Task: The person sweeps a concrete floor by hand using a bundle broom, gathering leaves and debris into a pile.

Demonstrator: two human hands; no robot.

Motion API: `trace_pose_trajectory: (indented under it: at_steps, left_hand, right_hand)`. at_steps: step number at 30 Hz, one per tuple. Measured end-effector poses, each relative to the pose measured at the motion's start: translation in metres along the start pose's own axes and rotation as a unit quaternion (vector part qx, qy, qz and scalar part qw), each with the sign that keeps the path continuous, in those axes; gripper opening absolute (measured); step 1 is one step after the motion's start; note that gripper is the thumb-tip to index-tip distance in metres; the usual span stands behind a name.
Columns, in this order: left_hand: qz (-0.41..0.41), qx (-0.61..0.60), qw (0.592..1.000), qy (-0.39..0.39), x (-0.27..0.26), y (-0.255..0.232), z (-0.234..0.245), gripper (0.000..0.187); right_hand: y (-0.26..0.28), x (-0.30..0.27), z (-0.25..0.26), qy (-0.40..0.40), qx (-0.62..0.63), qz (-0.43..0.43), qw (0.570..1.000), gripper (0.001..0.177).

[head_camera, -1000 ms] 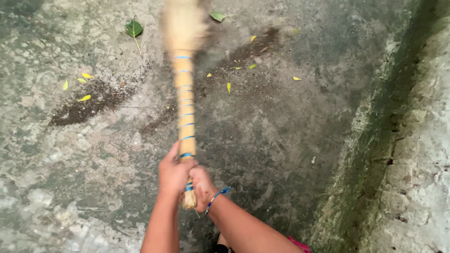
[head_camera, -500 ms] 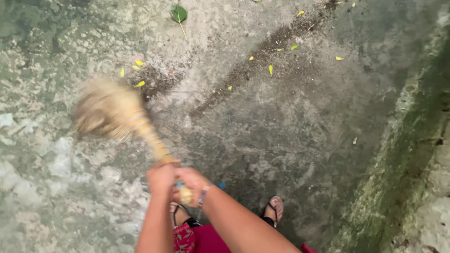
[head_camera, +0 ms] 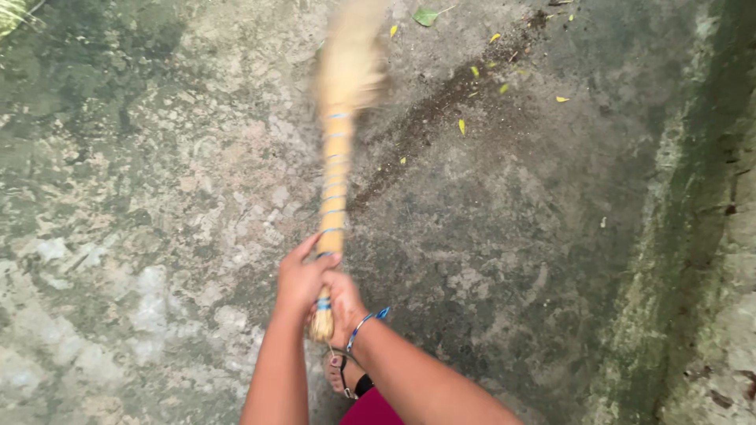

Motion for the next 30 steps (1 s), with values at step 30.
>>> trace_pose_trajectory:
  at_steps: [30]
  left_hand:
    - [0.056, -0.142, 0.982, -0.113, -0.066, -0.046, -0.187, 0.071]
  right_hand:
    - [0.166, -0.044, 0.127, 0.199, -0.005, -0.215, 0.956, 0.028]
Point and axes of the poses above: each hand's wrist, its own x-axis towards the middle knuckle, its own z-axis out of the back of the hand, y = z × x, the point moved 1 cm from there along x, towards the middle knuckle, and after that the axes turned 10 degrees about x, right-handed, at the moved point
